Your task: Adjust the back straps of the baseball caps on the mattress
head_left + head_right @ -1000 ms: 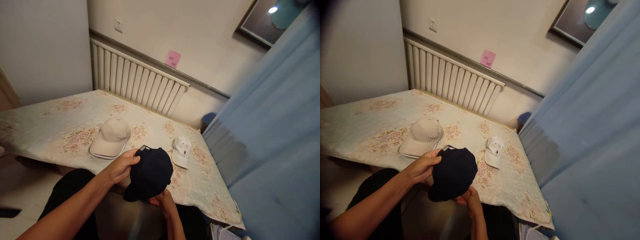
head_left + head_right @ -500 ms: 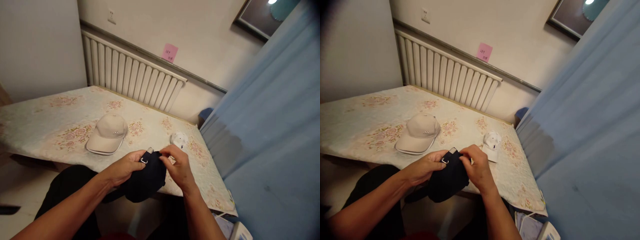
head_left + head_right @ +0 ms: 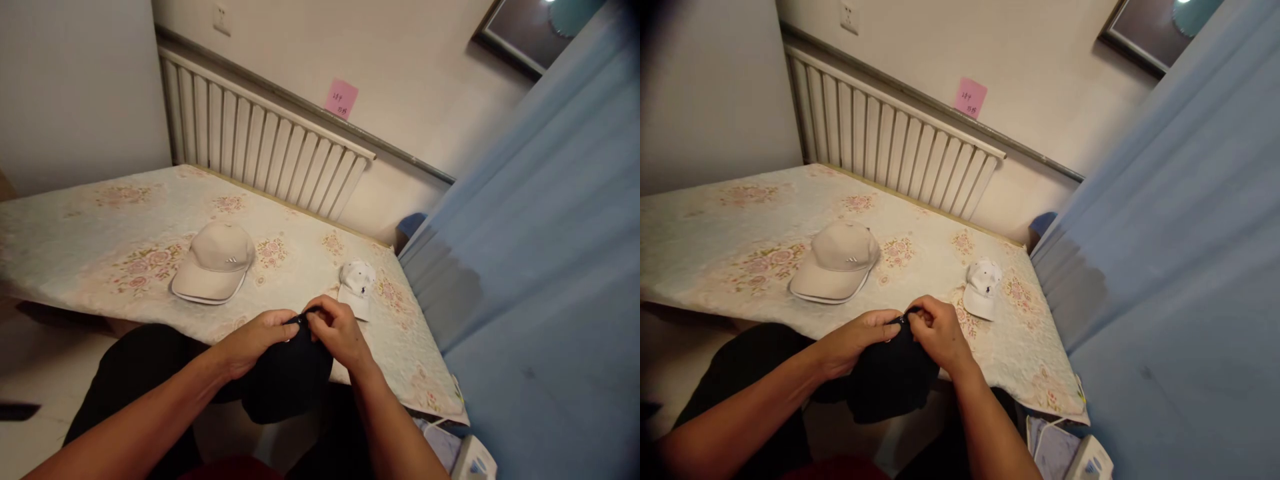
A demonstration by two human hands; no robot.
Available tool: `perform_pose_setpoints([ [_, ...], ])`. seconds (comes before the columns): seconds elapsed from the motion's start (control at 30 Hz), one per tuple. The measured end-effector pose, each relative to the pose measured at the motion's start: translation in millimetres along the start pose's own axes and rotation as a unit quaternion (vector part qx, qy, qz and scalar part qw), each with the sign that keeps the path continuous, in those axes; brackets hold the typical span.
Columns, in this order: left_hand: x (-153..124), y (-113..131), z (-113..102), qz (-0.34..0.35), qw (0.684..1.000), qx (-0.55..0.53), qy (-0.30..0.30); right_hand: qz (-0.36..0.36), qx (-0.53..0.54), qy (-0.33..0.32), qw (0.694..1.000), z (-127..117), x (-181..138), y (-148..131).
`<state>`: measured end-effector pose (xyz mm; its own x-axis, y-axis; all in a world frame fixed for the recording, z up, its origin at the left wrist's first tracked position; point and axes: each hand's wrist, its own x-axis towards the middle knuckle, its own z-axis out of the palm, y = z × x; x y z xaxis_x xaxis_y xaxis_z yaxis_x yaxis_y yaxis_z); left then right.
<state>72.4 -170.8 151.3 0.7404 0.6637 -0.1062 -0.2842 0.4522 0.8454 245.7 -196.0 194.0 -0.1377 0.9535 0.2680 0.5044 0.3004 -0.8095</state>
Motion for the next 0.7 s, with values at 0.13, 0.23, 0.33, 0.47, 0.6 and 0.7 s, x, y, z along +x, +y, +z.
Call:
perform_pose_setpoints([
  [0.13,0,0,-1,0.002,0.999,-0.006,0.045,0.028,0.088,-0.001,0.996,-5,4,8],
  [0.23,-1,2,1,0.006,0.999,0.005,0.048,0.04,0.084,-0.073,0.993,-3,5,19],
  [0.33,-2,1,1,0.014,0.999,0.02,0.041,0.065,0.14,-0.142,0.978,5,2,30],
  [0.47,-1,-4,-4,0.005,0.999,-0.004,0.045,0.096,0.165,-0.145,0.971,21,-4,39],
  [0.6,-2,-5,-7,0.006,0.999,-0.009,0.043,0.131,0.135,-0.061,0.98,28,0,50],
  [0.7,-2,-1,-6,0.014,0.999,-0.018,0.041,0.168,0.15,0.03,0.974,28,5,67],
])
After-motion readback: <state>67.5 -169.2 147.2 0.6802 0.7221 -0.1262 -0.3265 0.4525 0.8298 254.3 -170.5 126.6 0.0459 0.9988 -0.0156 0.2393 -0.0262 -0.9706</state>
